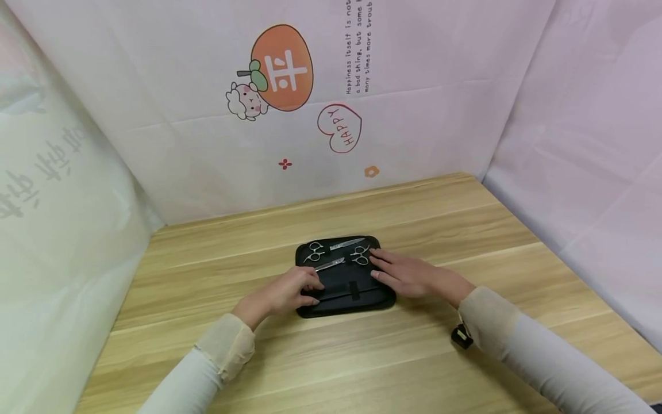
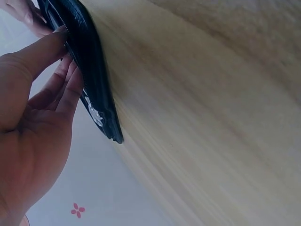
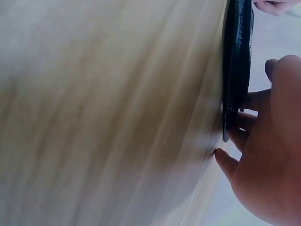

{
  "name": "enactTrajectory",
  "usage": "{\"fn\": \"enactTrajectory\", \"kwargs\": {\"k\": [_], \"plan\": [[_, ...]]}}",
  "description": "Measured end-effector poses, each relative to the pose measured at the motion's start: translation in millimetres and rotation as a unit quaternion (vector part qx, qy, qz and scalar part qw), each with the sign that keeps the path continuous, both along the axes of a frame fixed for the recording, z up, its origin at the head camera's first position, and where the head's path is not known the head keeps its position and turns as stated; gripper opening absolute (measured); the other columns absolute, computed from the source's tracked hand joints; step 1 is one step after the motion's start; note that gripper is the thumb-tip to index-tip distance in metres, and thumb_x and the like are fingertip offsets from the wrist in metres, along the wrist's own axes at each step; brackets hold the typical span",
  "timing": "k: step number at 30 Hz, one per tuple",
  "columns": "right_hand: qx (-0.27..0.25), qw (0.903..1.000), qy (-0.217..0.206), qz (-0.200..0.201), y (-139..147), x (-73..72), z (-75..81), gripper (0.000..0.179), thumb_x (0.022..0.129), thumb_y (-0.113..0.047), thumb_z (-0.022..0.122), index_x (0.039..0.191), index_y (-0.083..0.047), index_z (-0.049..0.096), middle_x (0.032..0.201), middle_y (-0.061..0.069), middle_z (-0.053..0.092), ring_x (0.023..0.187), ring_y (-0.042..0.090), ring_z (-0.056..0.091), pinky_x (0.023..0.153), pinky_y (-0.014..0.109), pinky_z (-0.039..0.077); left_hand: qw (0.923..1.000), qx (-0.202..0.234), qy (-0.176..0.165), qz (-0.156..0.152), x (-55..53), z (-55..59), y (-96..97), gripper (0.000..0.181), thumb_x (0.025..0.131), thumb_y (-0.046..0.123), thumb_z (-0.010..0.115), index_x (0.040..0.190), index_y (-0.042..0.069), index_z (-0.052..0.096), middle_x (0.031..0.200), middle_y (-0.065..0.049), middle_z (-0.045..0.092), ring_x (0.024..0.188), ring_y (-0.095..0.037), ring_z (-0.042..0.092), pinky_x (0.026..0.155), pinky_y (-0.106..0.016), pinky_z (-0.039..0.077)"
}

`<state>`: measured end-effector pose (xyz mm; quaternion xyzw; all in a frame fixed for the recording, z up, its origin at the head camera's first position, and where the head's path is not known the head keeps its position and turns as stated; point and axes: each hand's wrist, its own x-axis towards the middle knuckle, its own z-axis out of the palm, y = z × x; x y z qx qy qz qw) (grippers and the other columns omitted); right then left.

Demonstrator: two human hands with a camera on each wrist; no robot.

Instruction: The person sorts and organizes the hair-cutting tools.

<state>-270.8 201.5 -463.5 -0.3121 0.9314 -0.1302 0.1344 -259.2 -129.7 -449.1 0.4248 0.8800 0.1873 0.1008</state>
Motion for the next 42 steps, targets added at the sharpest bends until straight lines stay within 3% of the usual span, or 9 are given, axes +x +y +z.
{"fn": "enactTrajectory", "kwargs": {"k": [8, 15, 22, 33, 38, 42], "plan": [[-0.008, 0.9997, -0.023, -0.004, 1.7, -3.4, -2.7, 0.065, 0.111, -0.050, 0.026, 0.160, -0.008, 0.032, 0.170, 0.010, 0.018, 0.154, 0.033, 0.021, 0.122, 0.053, 0.025, 0.9996, 0.002, 0.023, -0.018, -3.6, 1.8, -4.1, 0.028, 0.089, 0.004, 0.079, 0.116, 0.000, 0.076, 0.113, -0.009, 0.066, 0.103, -0.023, 0.064, 0.092, -0.036, 0.054], [-0.006, 0.9999, -0.008, -0.003, 5.7, -1.8, 1.5, 0.064, 0.111, -0.047, 0.033, 0.160, -0.006, 0.031, 0.170, 0.012, 0.018, 0.154, 0.034, 0.022, 0.121, 0.053, 0.026, 0.9999, 0.004, 0.009, -0.012, -4.7, 3.0, 1.2, 0.029, 0.092, 0.007, 0.076, 0.121, 0.001, 0.074, 0.120, -0.009, 0.064, 0.113, -0.025, 0.062, 0.100, -0.041, 0.051], [0.006, 0.9997, 0.016, 0.017, 4.0, 1.3, 2.0, 0.068, 0.109, -0.046, 0.042, 0.160, -0.002, 0.030, 0.169, 0.015, 0.019, 0.154, 0.036, 0.023, 0.121, 0.053, 0.027, 1.0000, -0.003, 0.001, 0.000, -0.7, 1.0, -1.7, 0.030, 0.094, 0.010, 0.076, 0.123, 0.001, 0.073, 0.120, -0.008, 0.062, 0.114, -0.026, 0.060, 0.100, -0.041, 0.050], [-0.008, 0.9994, 0.025, 0.021, 2.6, 2.5, 0.1, 0.070, 0.109, -0.047, 0.044, 0.158, 0.001, 0.033, 0.168, 0.018, 0.022, 0.152, 0.039, 0.025, 0.119, 0.056, 0.028, 0.9996, 0.022, -0.020, 0.003, 1.1, 3.4, -7.2, 0.031, 0.091, 0.013, 0.078, 0.120, 0.003, 0.074, 0.115, -0.006, 0.065, 0.103, -0.023, 0.064, 0.091, -0.037, 0.054], [0.012, 0.9999, -0.007, 0.009, 3.6, -2.5, 4.8, 0.071, 0.108, -0.051, 0.044, 0.161, -0.006, 0.030, 0.170, 0.012, 0.018, 0.153, 0.035, 0.024, 0.121, 0.053, 0.027, 0.9986, 0.032, -0.014, 0.040, -5.9, 7.7, -11.3, 0.025, 0.093, 0.014, 0.076, 0.114, 0.001, 0.074, 0.108, -0.008, 0.065, 0.097, -0.023, 0.064, 0.087, -0.037, 0.054], [0.015, 0.9997, 0.008, 0.018, 3.1, -10.3, 8.9, 0.066, 0.107, -0.046, 0.049, 0.155, -0.002, 0.041, 0.166, 0.015, 0.029, 0.150, 0.036, 0.032, 0.120, 0.052, 0.030, 0.9966, 0.027, 0.002, 0.078, -17.1, 10.8, -15.5, 0.022, 0.095, 0.011, 0.073, 0.113, -0.001, 0.073, 0.106, -0.010, 0.065, 0.094, -0.025, 0.064, 0.084, -0.038, 0.054]]}}
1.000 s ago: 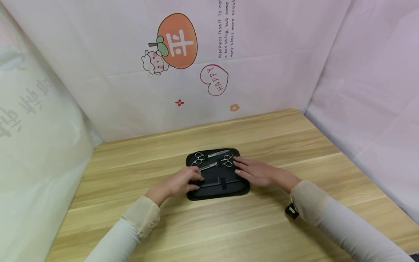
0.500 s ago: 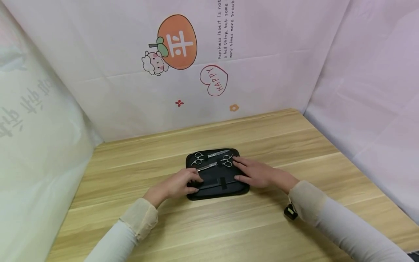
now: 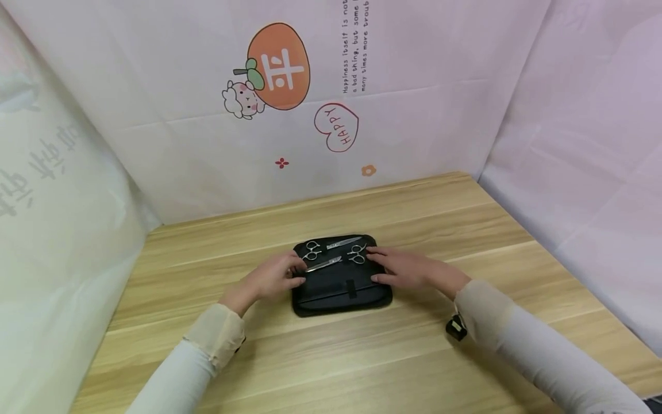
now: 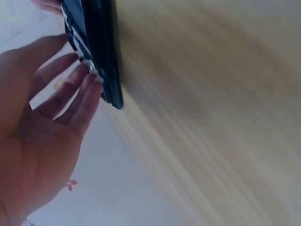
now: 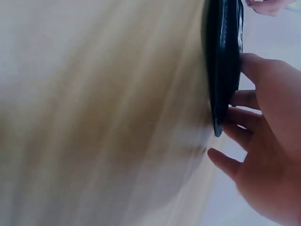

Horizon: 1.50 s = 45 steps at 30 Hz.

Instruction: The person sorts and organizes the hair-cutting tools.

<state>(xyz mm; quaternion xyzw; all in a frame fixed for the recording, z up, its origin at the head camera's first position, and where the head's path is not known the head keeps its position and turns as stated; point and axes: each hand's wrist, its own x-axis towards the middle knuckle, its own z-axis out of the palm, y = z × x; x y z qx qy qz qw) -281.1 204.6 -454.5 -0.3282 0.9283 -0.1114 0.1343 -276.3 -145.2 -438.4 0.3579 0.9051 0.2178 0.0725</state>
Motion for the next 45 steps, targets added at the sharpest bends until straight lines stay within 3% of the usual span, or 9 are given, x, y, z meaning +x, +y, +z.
{"fn": "enactTrajectory", "kwargs": {"k": [7, 10, 14, 18, 23, 30, 36, 41, 45], "plan": [[-0.048, 0.9948, 0.083, 0.032, -8.4, -21.7, 5.3, 0.036, 0.103, -0.023, 0.062, 0.128, 0.003, 0.066, 0.130, 0.017, 0.061, 0.119, 0.032, 0.060, 0.103, 0.050, 0.048, 0.9979, -0.017, 0.014, 0.060, -21.0, 0.3, 1.5, 0.039, 0.094, 0.011, 0.073, 0.128, -0.006, 0.064, 0.112, -0.018, 0.062, 0.088, -0.025, 0.060, 0.080, -0.040, 0.052], [-0.058, 0.9926, 0.102, 0.029, -12.9, -32.4, 8.4, 0.032, 0.100, -0.017, 0.066, 0.124, 0.003, 0.067, 0.117, 0.016, 0.064, 0.103, 0.027, 0.063, 0.093, 0.048, 0.052, 0.9960, -0.040, 0.009, 0.080, -28.5, 1.0, 3.3, 0.043, 0.095, 0.012, 0.073, 0.132, -0.006, 0.061, 0.114, -0.019, 0.060, 0.090, -0.025, 0.057, 0.085, -0.042, 0.051], [-0.049, 0.9931, 0.106, -0.002, -19.4, -48.6, 11.1, 0.033, 0.098, -0.013, 0.069, 0.125, 0.004, 0.065, 0.111, 0.016, 0.064, 0.095, 0.025, 0.063, 0.086, 0.046, 0.054, 0.9914, -0.067, 0.002, 0.112, -39.3, 1.3, 5.0, 0.051, 0.095, 0.012, 0.072, 0.138, -0.008, 0.055, 0.119, -0.021, 0.057, 0.101, -0.030, 0.057, 0.097, -0.047, 0.049], [-0.039, 0.9939, 0.096, -0.036, -26.9, -63.1, 10.0, 0.024, 0.099, -0.008, 0.067, 0.119, 0.004, 0.065, 0.104, 0.014, 0.065, 0.091, 0.025, 0.062, 0.083, 0.043, 0.054, 0.9890, -0.084, 0.013, 0.121, -52.2, -0.9, 8.9, 0.041, 0.095, 0.009, 0.070, 0.130, -0.010, 0.059, 0.109, -0.020, 0.061, 0.100, -0.032, 0.059, 0.095, -0.047, 0.051], [-0.014, 0.9931, 0.095, -0.067, -34.9, -73.0, 7.6, 0.005, 0.098, -0.006, 0.065, 0.094, -0.003, 0.064, 0.087, 0.008, 0.063, 0.079, 0.023, 0.057, 0.075, 0.041, 0.051, 0.9864, -0.092, 0.027, 0.133, -63.2, -6.1, 17.0, 0.020, 0.098, 0.009, 0.067, 0.110, -0.006, 0.066, 0.100, -0.017, 0.065, 0.094, -0.030, 0.061, 0.088, -0.046, 0.053], [0.036, 0.9921, 0.086, -0.084, -41.4, -74.6, 5.2, 0.008, 0.103, -0.008, 0.057, 0.099, -0.002, 0.060, 0.086, 0.011, 0.062, 0.082, 0.028, 0.063, 0.075, 0.044, 0.054, 0.9830, -0.092, 0.024, 0.157, -64.7, -8.1, 25.4, 0.005, 0.099, 0.003, 0.061, 0.096, -0.002, 0.061, 0.095, -0.017, 0.065, 0.095, -0.034, 0.065, 0.086, -0.046, 0.054], [0.058, 0.9898, 0.087, -0.097, -41.4, -72.5, 7.0, 0.013, 0.106, -0.010, 0.049, 0.108, 0.001, 0.056, 0.090, 0.016, 0.061, 0.086, 0.033, 0.065, 0.078, 0.047, 0.055, 0.9794, -0.123, 0.015, 0.159, -64.7, -6.1, 28.5, 0.010, 0.102, 0.000, 0.048, 0.109, -0.006, 0.050, 0.096, -0.025, 0.061, 0.099, -0.042, 0.066, 0.089, -0.050, 0.055], [0.048, 0.9897, 0.096, -0.094, -39.6, -71.9, 7.3, 0.014, 0.106, -0.009, 0.047, 0.110, 0.003, 0.054, 0.088, 0.016, 0.061, 0.084, 0.033, 0.065, 0.076, 0.047, 0.056, 0.9806, -0.109, 0.013, 0.162, -62.5, -5.8, 27.8, 0.019, 0.104, 0.002, 0.045, 0.119, -0.010, 0.047, 0.100, -0.028, 0.061, 0.102, -0.044, 0.066, 0.091, -0.051, 0.054], [0.031, 0.9889, 0.108, -0.097, -37.1, -68.8, 8.9, 0.014, 0.105, -0.008, 0.049, 0.109, 0.004, 0.054, 0.087, 0.016, 0.059, 0.085, 0.034, 0.065, 0.077, 0.047, 0.056, 0.9823, -0.092, 0.024, 0.162, -58.2, -4.1, 26.2, 0.015, 0.106, 0.005, 0.044, 0.114, -0.007, 0.049, 0.103, -0.026, 0.060, 0.099, -0.041, 0.065, 0.089, -0.051, 0.054]]}}
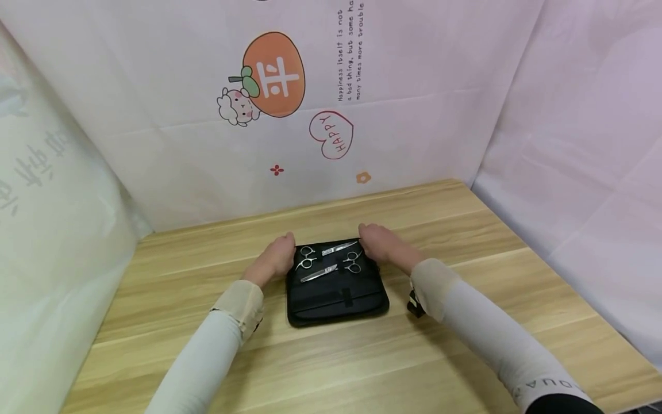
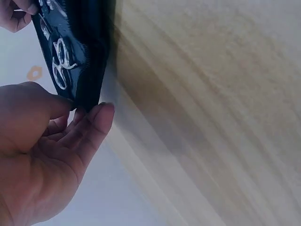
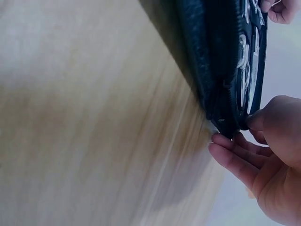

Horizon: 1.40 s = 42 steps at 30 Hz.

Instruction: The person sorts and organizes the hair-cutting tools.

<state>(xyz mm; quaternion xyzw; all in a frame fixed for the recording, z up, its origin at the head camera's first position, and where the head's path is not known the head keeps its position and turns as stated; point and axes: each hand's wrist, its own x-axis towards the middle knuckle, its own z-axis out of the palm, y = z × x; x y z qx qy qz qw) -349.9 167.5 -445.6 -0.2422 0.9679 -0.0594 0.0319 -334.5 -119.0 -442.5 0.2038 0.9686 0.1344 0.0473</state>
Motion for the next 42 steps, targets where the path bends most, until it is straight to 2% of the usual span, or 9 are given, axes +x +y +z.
{"fn": "enactTrajectory", "kwargs": {"k": [4, 9, 15, 21, 30, 42], "plan": [[-0.025, 0.9994, 0.021, -0.012, 1.6, 5.2, 5.5, 0.012, 0.104, -0.008, 0.051, 0.106, 0.004, 0.054, 0.089, 0.017, 0.059, 0.087, 0.035, 0.063, 0.078, 0.049, 0.056, 0.9994, 0.023, 0.026, -0.001, 5.7, 5.3, -2.1, 0.009, 0.106, 0.005, 0.045, 0.107, -0.003, 0.050, 0.109, -0.021, 0.054, 0.093, -0.036, 0.060, 0.086, -0.049, 0.053], [-0.040, 0.9982, 0.041, -0.016, 3.8, 8.6, 10.6, 0.012, 0.104, -0.009, 0.052, 0.105, 0.002, 0.056, 0.091, 0.016, 0.060, 0.085, 0.032, 0.061, 0.075, 0.047, 0.055, 0.9982, 0.044, 0.042, 0.005, 12.1, 11.9, -2.5, 0.010, 0.107, 0.008, 0.045, 0.107, -0.001, 0.050, 0.111, -0.018, 0.048, 0.086, -0.032, 0.057, 0.082, -0.046, 0.053], [-0.061, 0.9957, 0.070, -0.008, 6.6, 11.4, 13.1, 0.009, 0.103, -0.009, 0.053, 0.099, -0.001, 0.056, 0.086, 0.012, 0.059, 0.077, 0.028, 0.059, 0.067, 0.044, 0.054, 0.9971, 0.061, 0.043, 0.012, 17.4, 17.7, -3.3, 0.011, 0.108, 0.009, 0.046, 0.108, 0.001, 0.052, 0.111, -0.016, 0.051, 0.089, -0.029, 0.057, 0.081, -0.044, 0.053], [-0.068, 0.9930, 0.096, -0.010, 6.0, 14.1, 14.5, 0.011, 0.104, -0.010, 0.054, 0.094, -0.004, 0.054, 0.084, 0.010, 0.057, 0.074, 0.028, 0.058, 0.064, 0.044, 0.053, 0.9958, 0.071, 0.057, 0.012, 21.8, 22.4, -5.0, 0.010, 0.107, 0.009, 0.048, 0.108, 0.001, 0.053, 0.104, -0.014, 0.055, 0.088, -0.028, 0.056, 0.079, -0.043, 0.052], [-0.054, 0.9907, 0.124, -0.018, 5.8, 18.4, 19.7, 0.014, 0.105, -0.014, 0.054, 0.094, -0.007, 0.056, 0.080, 0.005, 0.055, 0.065, 0.020, 0.053, 0.056, 0.035, 0.047, 0.9921, 0.091, 0.085, 0.014, 25.1, 21.6, -7.2, 0.007, 0.106, 0.009, 0.050, 0.108, 0.003, 0.053, 0.103, -0.012, 0.055, 0.091, -0.029, 0.058, 0.082, -0.045, 0.052], [-0.073, 0.9833, 0.166, -0.014, 7.9, 25.4, 22.8, 0.011, 0.104, -0.015, 0.058, 0.100, -0.006, 0.063, 0.089, 0.007, 0.063, 0.069, 0.020, 0.058, 0.060, 0.037, 0.051, 0.9886, 0.116, 0.094, 0.022, 34.8, 25.9, -9.2, 0.008, 0.107, 0.010, 0.050, 0.110, 0.004, 0.054, 0.105, -0.010, 0.054, 0.090, -0.026, 0.057, 0.080, -0.044, 0.051]]}}
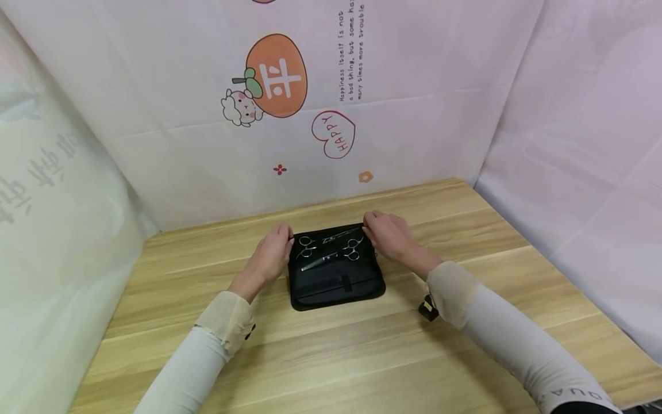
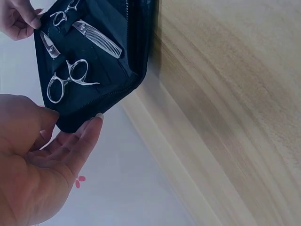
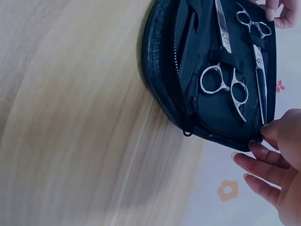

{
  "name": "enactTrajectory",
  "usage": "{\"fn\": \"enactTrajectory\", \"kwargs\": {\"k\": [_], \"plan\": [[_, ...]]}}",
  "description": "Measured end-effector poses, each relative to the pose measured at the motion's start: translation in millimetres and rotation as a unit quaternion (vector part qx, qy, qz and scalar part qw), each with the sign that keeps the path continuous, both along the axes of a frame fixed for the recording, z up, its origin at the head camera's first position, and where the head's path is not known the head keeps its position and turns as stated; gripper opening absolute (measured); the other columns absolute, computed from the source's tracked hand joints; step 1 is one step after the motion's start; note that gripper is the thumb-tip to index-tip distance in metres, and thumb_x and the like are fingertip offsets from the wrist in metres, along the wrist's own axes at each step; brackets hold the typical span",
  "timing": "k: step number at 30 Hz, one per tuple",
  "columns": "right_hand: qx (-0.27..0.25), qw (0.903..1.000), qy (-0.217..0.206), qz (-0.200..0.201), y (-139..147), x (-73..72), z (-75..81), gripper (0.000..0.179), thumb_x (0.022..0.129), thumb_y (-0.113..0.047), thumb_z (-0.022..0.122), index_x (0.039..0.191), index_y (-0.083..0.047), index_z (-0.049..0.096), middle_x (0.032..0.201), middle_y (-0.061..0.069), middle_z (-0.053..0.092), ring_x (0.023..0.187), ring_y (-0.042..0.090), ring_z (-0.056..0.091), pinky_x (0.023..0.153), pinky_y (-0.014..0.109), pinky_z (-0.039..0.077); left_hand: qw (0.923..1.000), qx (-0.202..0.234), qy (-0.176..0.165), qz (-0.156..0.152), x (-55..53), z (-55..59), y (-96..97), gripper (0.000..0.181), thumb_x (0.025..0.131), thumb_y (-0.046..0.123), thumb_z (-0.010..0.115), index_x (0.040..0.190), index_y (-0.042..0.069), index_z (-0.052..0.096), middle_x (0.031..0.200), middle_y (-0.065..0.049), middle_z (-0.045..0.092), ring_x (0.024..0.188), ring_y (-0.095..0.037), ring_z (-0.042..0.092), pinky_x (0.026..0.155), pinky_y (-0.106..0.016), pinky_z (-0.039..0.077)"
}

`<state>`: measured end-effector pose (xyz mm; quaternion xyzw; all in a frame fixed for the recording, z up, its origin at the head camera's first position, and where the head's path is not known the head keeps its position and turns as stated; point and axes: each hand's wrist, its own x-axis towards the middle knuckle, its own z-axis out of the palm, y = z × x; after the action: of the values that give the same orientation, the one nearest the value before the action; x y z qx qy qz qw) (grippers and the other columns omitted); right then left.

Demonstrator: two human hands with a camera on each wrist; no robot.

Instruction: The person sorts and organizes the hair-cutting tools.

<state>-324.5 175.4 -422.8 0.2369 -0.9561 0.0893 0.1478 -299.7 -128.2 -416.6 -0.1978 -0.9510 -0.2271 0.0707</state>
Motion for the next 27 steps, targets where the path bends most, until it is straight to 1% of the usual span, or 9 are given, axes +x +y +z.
{"fn": "enactTrajectory", "kwargs": {"k": [5, 10, 14, 18, 23, 27], "plan": [[0.002, 0.9996, 0.025, 0.011, 2.0, 4.7, 1.1, 0.010, 0.103, -0.014, 0.061, 0.100, -0.005, 0.065, 0.091, 0.008, 0.066, 0.068, 0.021, 0.057, 0.063, 0.039, 0.052, 0.9998, 0.000, 0.019, -0.012, 5.4, 2.1, -0.7, 0.007, 0.106, 0.008, 0.051, 0.109, 0.003, 0.054, 0.105, -0.011, 0.054, 0.090, -0.026, 0.058, 0.080, -0.043, 0.052], [0.001, 0.9980, 0.051, 0.038, 4.3, 12.8, 2.0, 0.009, 0.102, -0.012, 0.063, 0.096, -0.005, 0.063, 0.086, 0.007, 0.065, 0.066, 0.020, 0.056, 0.069, 0.042, 0.050, 0.9993, 0.002, 0.029, -0.022, 12.7, 3.0, -1.7, 0.005, 0.105, 0.006, 0.053, 0.108, 0.002, 0.055, 0.105, -0.011, 0.053, 0.090, -0.026, 0.059, 0.080, -0.042, 0.053], [-0.002, 0.9962, 0.064, 0.059, 5.6, 19.3, 2.3, 0.010, 0.102, -0.010, 0.061, 0.093, -0.006, 0.061, 0.082, 0.006, 0.064, 0.070, 0.022, 0.061, 0.078, 0.045, 0.052, 0.9987, -0.002, 0.043, -0.027, 18.3, 2.5, -2.5, 0.006, 0.105, 0.006, 0.054, 0.107, 0.002, 0.056, 0.104, -0.010, 0.053, 0.088, -0.026, 0.059, 0.078, -0.041, 0.054], [-0.004, 0.9948, 0.074, 0.070, 7.6, 23.9, 1.2, 0.010, 0.102, -0.009, 0.062, 0.093, -0.005, 0.061, 0.084, 0.007, 0.065, 0.076, 0.025, 0.065, 0.086, 0.047, 0.052, 0.9979, -0.001, 0.057, -0.033, 23.9, 1.4, -3.6, 0.006, 0.104, 0.006, 0.055, 0.107, 0.001, 0.057, 0.104, -0.010, 0.055, 0.085, -0.024, 0.059, 0.075, -0.039, 0.053], [-0.017, 0.9927, 0.085, 0.084, 10.3, 29.5, -0.7, 0.007, 0.100, -0.009, 0.065, 0.094, -0.005, 0.064, 0.088, 0.006, 0.067, 0.079, 0.023, 0.066, 0.088, 0.046, 0.053, 0.9966, 0.009, 0.067, -0.047, 30.5, 0.6, -5.9, 0.005, 0.103, 0.005, 0.057, 0.107, 0.001, 0.058, 0.103, -0.009, 0.055, 0.084, -0.021, 0.058, 0.073, -0.035, 0.053], [-0.022, 0.9920, 0.084, 0.091, 12.3, 35.5, -1.3, 0.006, 0.098, -0.009, 0.069, 0.094, -0.006, 0.066, 0.090, 0.006, 0.068, 0.080, 0.022, 0.065, 0.088, 0.046, 0.053, 0.9963, 0.015, 0.065, -0.055, 36.6, 0.7, -7.6, 0.004, 0.103, 0.005, 0.058, 0.106, 0.003, 0.059, 0.103, -0.007, 0.055, 0.084, -0.019, 0.058, 0.072, -0.033, 0.053]]}}
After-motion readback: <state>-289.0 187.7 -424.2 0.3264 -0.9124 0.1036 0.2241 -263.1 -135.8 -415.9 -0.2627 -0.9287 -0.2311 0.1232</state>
